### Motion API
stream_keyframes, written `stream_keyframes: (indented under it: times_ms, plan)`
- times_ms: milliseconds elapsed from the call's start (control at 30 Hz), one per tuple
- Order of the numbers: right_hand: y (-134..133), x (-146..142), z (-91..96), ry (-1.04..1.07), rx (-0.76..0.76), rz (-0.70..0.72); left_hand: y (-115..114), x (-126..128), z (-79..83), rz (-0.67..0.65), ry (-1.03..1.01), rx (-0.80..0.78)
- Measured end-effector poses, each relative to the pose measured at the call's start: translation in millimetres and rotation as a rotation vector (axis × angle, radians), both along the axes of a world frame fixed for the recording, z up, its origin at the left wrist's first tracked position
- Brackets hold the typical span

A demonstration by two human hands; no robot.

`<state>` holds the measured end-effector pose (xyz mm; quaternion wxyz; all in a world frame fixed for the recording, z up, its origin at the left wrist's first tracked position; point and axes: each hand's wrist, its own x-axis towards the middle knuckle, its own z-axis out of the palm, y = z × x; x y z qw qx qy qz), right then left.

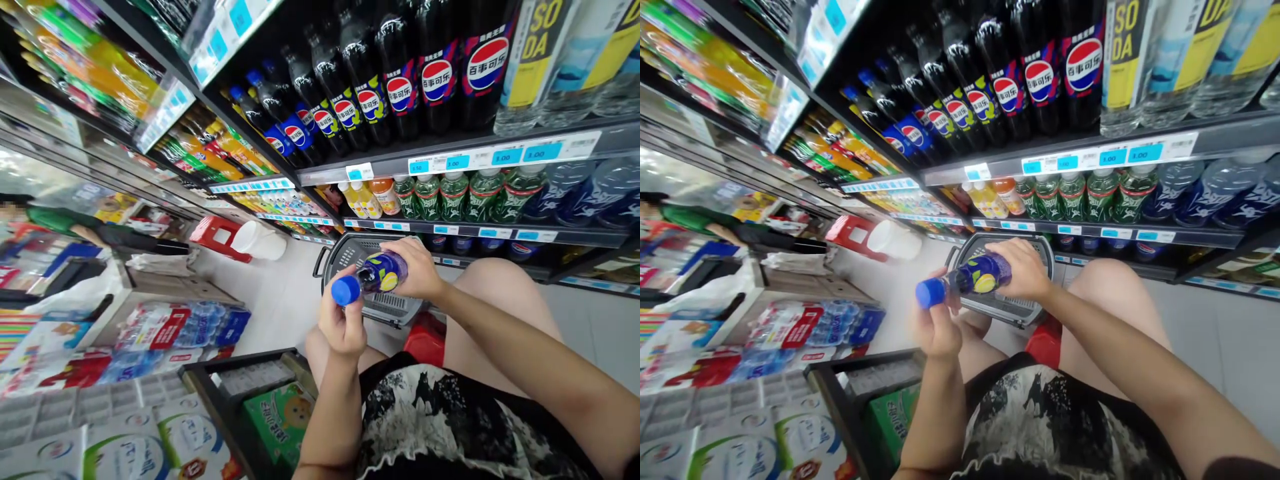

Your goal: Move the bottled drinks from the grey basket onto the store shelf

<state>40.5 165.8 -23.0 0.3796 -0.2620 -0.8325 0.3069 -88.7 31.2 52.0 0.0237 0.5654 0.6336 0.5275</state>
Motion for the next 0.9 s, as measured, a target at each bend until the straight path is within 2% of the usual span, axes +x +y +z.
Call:
stream_keyframes:
  times_ms: [133,267,400,567,900]
  plan:
    - [-6.5,8.2,10.4,-0.037,-0.019,0.055,4.5,8.4,4.8,-0.018,0.131,-0.081]
    - [-16.7,8.7,10.5,-0.104,-0.107,0.024,15.3,15.1,-1.6,-0.054,-0.054,-0.251]
    - [-21.4,5.4,4.8,-0.172,-0.177,-0.039,27.2,13.9,-8.9,0.026,-0.051,-0.338]
    - [-18.5,4.8,-1.4,-0.182,-0.23,-0.07,38.3,14.0,-8.9,0.054,-0.019,-0.387]
    - [-9.3,7.6,-6.9,-0.176,-0.224,-0.113,53.6,17.8,-13.8,0.042,0.014,-0.399]
